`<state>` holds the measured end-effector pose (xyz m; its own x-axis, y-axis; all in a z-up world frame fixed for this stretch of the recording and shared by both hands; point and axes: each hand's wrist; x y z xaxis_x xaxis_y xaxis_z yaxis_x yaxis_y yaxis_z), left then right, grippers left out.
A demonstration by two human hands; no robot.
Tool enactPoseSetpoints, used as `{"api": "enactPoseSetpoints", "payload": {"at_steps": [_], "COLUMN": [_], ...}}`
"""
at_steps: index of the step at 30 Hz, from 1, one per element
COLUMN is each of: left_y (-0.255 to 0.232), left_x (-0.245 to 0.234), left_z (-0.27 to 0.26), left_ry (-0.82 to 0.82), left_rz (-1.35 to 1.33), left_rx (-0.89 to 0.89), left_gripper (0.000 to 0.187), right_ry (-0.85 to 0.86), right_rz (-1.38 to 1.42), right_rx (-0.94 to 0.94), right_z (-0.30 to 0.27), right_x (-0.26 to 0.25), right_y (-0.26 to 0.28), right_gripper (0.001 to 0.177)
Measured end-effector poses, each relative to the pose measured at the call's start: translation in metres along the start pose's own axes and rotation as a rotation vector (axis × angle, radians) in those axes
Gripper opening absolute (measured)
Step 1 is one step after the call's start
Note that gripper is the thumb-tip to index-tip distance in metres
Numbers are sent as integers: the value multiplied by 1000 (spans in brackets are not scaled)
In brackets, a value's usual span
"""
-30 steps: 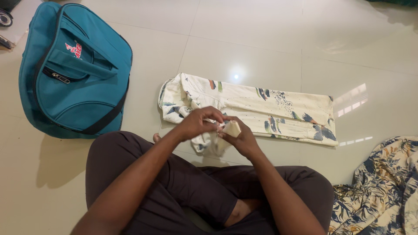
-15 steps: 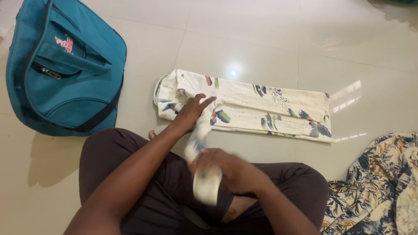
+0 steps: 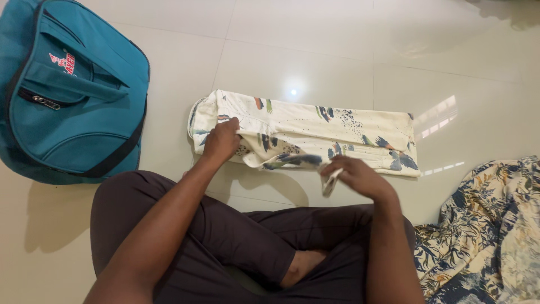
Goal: The person buttons a patterned shirt by hand and then folds it into a small rectangle on the floor.
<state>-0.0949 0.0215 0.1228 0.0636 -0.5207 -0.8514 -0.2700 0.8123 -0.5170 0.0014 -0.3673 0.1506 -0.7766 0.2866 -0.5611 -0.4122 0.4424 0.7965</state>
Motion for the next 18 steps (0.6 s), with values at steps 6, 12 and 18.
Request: {"api": "enactPoseSetpoints", "payload": {"at_steps": [6, 12, 18], "left_y": [-4, 1, 7], "left_x": [-5, -7, 4], "left_z": [-2, 1, 0], "left_ry": [-36, -126, 74], "left_rz": [-109, -102, 14], "left_rx": [24, 29, -38], "left_gripper": [15, 17, 15], "right_ry": [-483, -230, 130], "right_rz": [-52, -602, -350], "right_rx": [136, -276, 463], "right_z": [7, -10, 11], "right_x": [-5, 2, 17], "right_y": [25, 61, -28], "right_gripper": [18, 18, 15]}}
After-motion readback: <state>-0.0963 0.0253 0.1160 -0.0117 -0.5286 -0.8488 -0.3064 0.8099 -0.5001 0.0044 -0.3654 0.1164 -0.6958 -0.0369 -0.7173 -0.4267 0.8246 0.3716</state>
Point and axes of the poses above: each hand's wrist, its own z-axis towards the middle knuckle, its own x-axis out of the palm, y = z × x, and after that the axes turned 10 degrees about y, right-handed
